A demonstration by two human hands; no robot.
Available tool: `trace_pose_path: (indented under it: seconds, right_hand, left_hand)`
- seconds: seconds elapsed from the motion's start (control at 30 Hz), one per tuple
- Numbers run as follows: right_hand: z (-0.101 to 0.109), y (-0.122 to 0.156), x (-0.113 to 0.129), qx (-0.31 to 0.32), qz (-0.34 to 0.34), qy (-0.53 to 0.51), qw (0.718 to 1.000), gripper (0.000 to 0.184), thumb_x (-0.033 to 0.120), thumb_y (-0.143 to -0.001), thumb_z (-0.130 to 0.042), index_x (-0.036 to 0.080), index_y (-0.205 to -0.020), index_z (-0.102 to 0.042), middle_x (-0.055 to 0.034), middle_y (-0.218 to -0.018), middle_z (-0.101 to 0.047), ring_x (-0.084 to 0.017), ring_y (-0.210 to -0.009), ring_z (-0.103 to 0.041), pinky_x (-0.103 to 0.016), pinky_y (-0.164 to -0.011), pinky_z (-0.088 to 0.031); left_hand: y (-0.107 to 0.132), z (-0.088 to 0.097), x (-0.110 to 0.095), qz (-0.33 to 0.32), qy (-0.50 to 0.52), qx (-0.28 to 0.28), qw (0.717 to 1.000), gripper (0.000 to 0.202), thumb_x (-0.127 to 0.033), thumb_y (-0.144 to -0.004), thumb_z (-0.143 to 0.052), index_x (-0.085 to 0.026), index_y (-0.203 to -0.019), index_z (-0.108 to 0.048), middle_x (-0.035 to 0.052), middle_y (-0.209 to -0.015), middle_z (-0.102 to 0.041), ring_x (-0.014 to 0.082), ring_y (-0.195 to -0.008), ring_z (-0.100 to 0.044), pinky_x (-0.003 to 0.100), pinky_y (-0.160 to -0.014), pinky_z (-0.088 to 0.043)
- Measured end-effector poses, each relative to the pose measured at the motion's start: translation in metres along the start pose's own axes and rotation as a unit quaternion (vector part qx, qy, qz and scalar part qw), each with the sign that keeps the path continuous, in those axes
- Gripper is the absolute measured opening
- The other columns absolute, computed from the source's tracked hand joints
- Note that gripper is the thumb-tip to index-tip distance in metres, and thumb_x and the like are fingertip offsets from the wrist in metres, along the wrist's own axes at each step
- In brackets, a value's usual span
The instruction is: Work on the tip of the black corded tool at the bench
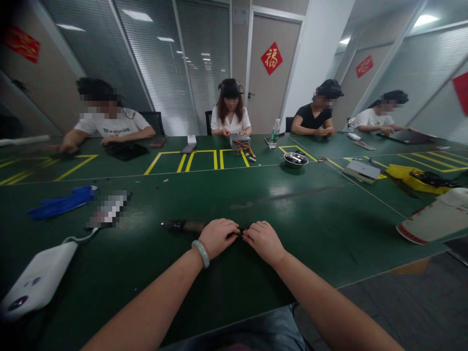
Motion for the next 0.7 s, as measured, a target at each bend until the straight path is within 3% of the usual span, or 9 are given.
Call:
trace_pose_path:
  seconds: [0.1,0.27,0.37,0.57,0.7]
  right_hand:
    - [0.001,-0.004,-0.003,0.006,0.024,0.014,1.0,0.016,0.027,-0.092,-0.054,0.022,-0.089,-0.068,-0.0033,-0.085,-0.066,-0.017,-0.083,-0.057,-0.033,-0.078,-0.041]
    - [-0.008,-0.005,-0.008,-0.009,0.061,-0.024,0.998,0.015,0.02,-0.09,-0.055,0.022,-0.098,-0.067,-0.0049,-0.125,-0.06,-0.018,-0.113,-0.055,-0.036,-0.096,-0.045]
    - [-0.019,-0.005,-0.011,0.001,0.077,-0.031,0.997,0.019,0.017,-0.09,-0.052,0.019,-0.106,-0.062,-0.0067,-0.118,-0.064,-0.017,-0.114,-0.056,-0.036,-0.099,-0.046]
    - [-0.025,-0.011,-0.012,0.031,0.124,-0.024,0.991,0.012,0.014,-0.092,-0.047,0.016,-0.096,-0.058,-0.0066,-0.099,-0.066,-0.017,-0.105,-0.06,-0.041,-0.108,-0.036]
    - [-0.022,-0.016,-0.01,0.061,0.127,0.008,0.99,0.012,0.016,-0.093,-0.044,0.016,-0.09,-0.055,-0.0047,-0.085,-0.061,-0.017,-0.084,-0.06,-0.037,-0.092,-0.045]
  left_hand:
    - [0.0,0.001,-0.001,0.001,0.0,0.004,1.0,0.011,-0.02,-0.085,-0.06,-0.023,-0.095,-0.063,0.0012,-0.1,-0.065,0.0186,-0.096,-0.058,0.034,-0.087,-0.043]
    - [-0.001,0.004,-0.003,0.005,-0.008,0.013,1.0,0.011,-0.019,-0.084,-0.06,-0.023,-0.094,-0.06,0.0003,-0.097,-0.065,0.0184,-0.094,-0.058,0.033,-0.085,-0.043]
    - [-0.002,0.005,-0.005,0.02,-0.017,0.013,1.0,0.014,-0.021,-0.084,-0.06,-0.024,-0.098,-0.057,0.0006,-0.097,-0.064,0.0189,-0.094,-0.059,0.033,-0.084,-0.043]
    - [-0.002,0.006,-0.006,0.054,-0.032,0.017,0.998,0.02,-0.025,-0.083,-0.062,-0.023,-0.101,-0.052,0.0009,-0.093,-0.063,0.0198,-0.09,-0.059,0.033,-0.08,-0.044]
    - [0.001,0.01,-0.008,0.038,-0.021,-0.001,0.999,0.022,-0.027,-0.083,-0.062,-0.023,-0.102,-0.052,0.0013,-0.096,-0.064,0.0195,-0.095,-0.059,0.037,-0.092,-0.043]
Point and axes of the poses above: each hand's wrist, its own y-axis away from the middle knuckle, its own z-axis out of the back of the hand, x = y × z, the point moved 2 cm from there along -y, towards the middle knuckle
